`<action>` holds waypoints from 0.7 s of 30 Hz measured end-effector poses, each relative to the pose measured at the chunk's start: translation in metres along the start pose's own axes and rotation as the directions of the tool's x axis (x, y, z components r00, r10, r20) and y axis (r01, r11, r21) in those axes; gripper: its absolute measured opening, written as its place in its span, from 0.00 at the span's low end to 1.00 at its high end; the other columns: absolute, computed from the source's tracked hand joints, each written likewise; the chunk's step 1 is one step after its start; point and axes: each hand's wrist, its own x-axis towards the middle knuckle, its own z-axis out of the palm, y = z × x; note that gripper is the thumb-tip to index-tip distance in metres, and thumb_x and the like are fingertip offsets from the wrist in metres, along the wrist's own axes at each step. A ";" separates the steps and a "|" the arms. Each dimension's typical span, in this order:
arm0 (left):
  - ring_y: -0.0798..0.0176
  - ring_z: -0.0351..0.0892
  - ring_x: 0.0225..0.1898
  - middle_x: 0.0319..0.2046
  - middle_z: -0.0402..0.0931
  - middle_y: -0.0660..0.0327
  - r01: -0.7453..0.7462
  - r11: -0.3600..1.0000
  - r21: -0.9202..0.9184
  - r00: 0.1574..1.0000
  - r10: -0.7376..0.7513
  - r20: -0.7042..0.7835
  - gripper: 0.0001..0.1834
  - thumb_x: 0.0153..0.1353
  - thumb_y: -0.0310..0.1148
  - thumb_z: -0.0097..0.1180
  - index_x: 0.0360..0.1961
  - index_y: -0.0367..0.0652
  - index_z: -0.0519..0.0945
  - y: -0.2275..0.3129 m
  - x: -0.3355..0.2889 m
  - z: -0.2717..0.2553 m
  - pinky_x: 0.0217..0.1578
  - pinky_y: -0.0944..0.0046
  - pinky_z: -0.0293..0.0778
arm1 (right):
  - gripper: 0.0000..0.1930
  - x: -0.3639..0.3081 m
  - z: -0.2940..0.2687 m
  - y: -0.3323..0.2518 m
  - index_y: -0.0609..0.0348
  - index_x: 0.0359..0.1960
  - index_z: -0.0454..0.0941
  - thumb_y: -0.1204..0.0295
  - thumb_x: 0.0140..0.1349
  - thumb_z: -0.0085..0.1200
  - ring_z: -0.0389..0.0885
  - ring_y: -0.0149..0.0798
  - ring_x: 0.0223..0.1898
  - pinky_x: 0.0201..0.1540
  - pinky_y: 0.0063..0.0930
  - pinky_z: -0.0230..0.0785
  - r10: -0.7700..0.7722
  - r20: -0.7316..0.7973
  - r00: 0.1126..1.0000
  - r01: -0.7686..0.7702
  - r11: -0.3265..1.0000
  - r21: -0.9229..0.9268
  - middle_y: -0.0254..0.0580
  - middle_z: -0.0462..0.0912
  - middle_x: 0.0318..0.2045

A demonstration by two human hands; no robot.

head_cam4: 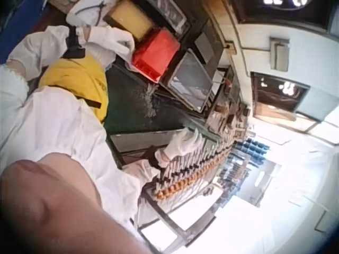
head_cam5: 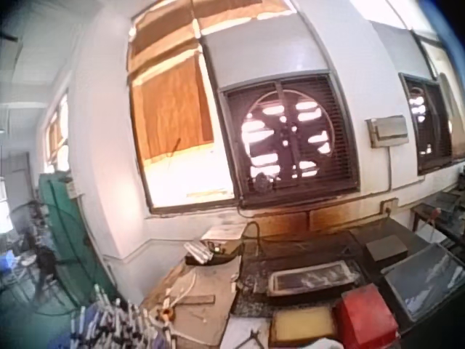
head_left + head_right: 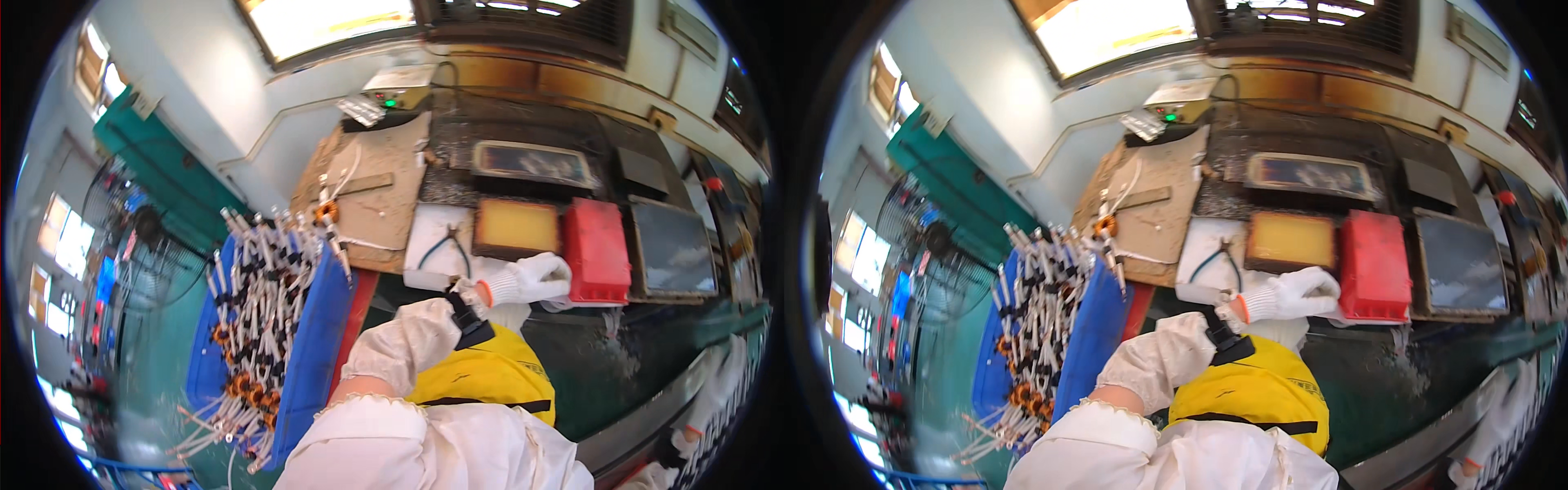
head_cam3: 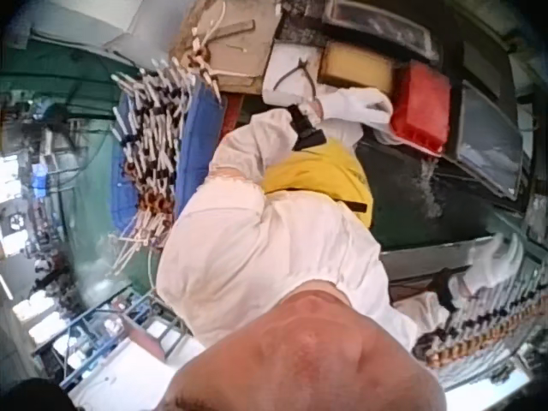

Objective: Dipping wire leads of motor coils into a molten solder bath and soldering connections.

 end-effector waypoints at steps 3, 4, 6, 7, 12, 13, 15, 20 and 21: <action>0.54 0.75 0.47 0.42 0.74 0.53 0.128 0.934 0.333 0.990 -0.101 -0.099 0.18 0.61 0.44 0.53 0.45 0.43 0.76 -0.027 -0.067 -0.038 0.49 0.60 0.69 | 0.16 0.032 0.064 -0.149 0.65 0.48 0.73 0.80 0.56 0.53 0.70 0.50 0.53 0.58 0.37 0.61 -0.155 -0.015 0.988 0.147 0.895 0.421 0.51 0.72 0.50; 0.54 0.74 0.48 0.43 0.74 0.53 0.207 0.889 0.408 0.975 -0.154 -0.159 0.17 0.61 0.43 0.53 0.45 0.43 0.76 -0.032 -0.095 -0.049 0.49 0.60 0.69 | 0.15 0.034 0.086 -0.182 0.64 0.46 0.74 0.80 0.55 0.54 0.71 0.49 0.52 0.57 0.35 0.61 -0.117 -0.003 0.993 0.097 0.809 0.580 0.50 0.73 0.50; 0.53 0.74 0.47 0.42 0.73 0.52 0.448 0.852 0.271 0.886 -0.384 -0.259 0.18 0.61 0.43 0.53 0.46 0.43 0.76 -0.030 -0.153 -0.070 0.49 0.60 0.69 | 0.13 0.051 0.101 -0.245 0.64 0.44 0.75 0.80 0.56 0.54 0.72 0.45 0.51 0.56 0.32 0.62 -0.197 0.040 0.980 0.094 0.624 0.776 0.48 0.73 0.49; 0.53 0.75 0.47 0.42 0.73 0.52 0.475 0.842 0.255 0.862 -0.388 -0.325 0.18 0.60 0.44 0.53 0.45 0.43 0.76 -0.026 -0.175 -0.075 0.49 0.60 0.69 | 0.12 0.057 0.109 -0.259 0.64 0.44 0.75 0.79 0.56 0.54 0.73 0.45 0.51 0.55 0.31 0.63 -0.243 0.034 0.969 0.117 0.579 0.807 0.47 0.74 0.49; 0.59 0.76 0.44 0.42 0.75 0.55 0.721 0.693 0.013 0.566 -0.578 -0.588 0.17 0.60 0.43 0.54 0.44 0.43 0.77 -0.009 -0.261 -0.081 0.48 0.64 0.70 | 0.09 0.092 0.144 -0.316 0.65 0.43 0.75 0.74 0.64 0.49 0.76 0.31 0.41 0.47 0.25 0.68 -0.250 0.284 0.925 -0.186 0.353 0.917 0.38 0.79 0.39; 0.59 0.76 0.44 0.42 0.75 0.55 0.724 0.689 0.003 0.553 -0.579 -0.599 0.17 0.60 0.43 0.54 0.44 0.43 0.77 -0.008 -0.267 -0.080 0.48 0.64 0.70 | 0.10 0.094 0.174 -0.312 0.65 0.43 0.75 0.72 0.65 0.48 0.76 0.30 0.40 0.46 0.23 0.68 -0.217 0.383 0.898 -0.352 0.171 0.920 0.38 0.79 0.38; 0.60 0.76 0.43 0.42 0.75 0.57 0.726 0.685 -0.063 0.497 -0.586 -0.640 0.16 0.59 0.42 0.56 0.43 0.42 0.78 -0.010 -0.279 -0.080 0.47 0.65 0.71 | 0.12 0.095 0.215 -0.305 0.66 0.44 0.76 0.69 0.66 0.48 0.77 0.29 0.40 0.46 0.20 0.69 -0.233 0.505 0.831 -0.516 0.012 0.856 0.38 0.80 0.40; 0.56 0.74 0.48 0.44 0.74 0.54 0.597 0.801 0.048 0.590 -0.397 -0.703 0.20 0.60 0.45 0.53 0.46 0.42 0.76 -0.046 -0.248 -0.099 0.52 0.59 0.68 | 0.17 0.096 0.258 -0.283 0.65 0.51 0.73 0.65 0.67 0.47 0.75 0.35 0.47 0.52 0.26 0.67 -0.164 0.584 0.795 -0.553 0.197 0.809 0.44 0.78 0.47; 0.56 0.74 0.49 0.45 0.74 0.53 0.584 0.812 0.003 0.556 -0.397 -0.730 0.22 0.60 0.47 0.53 0.47 0.41 0.76 -0.060 -0.240 -0.106 0.52 0.59 0.68 | 0.18 0.099 0.257 -0.285 0.65 0.51 0.73 0.64 0.67 0.45 0.74 0.41 0.50 0.55 0.28 0.65 -0.207 0.461 0.863 -0.327 0.467 0.822 0.48 0.76 0.49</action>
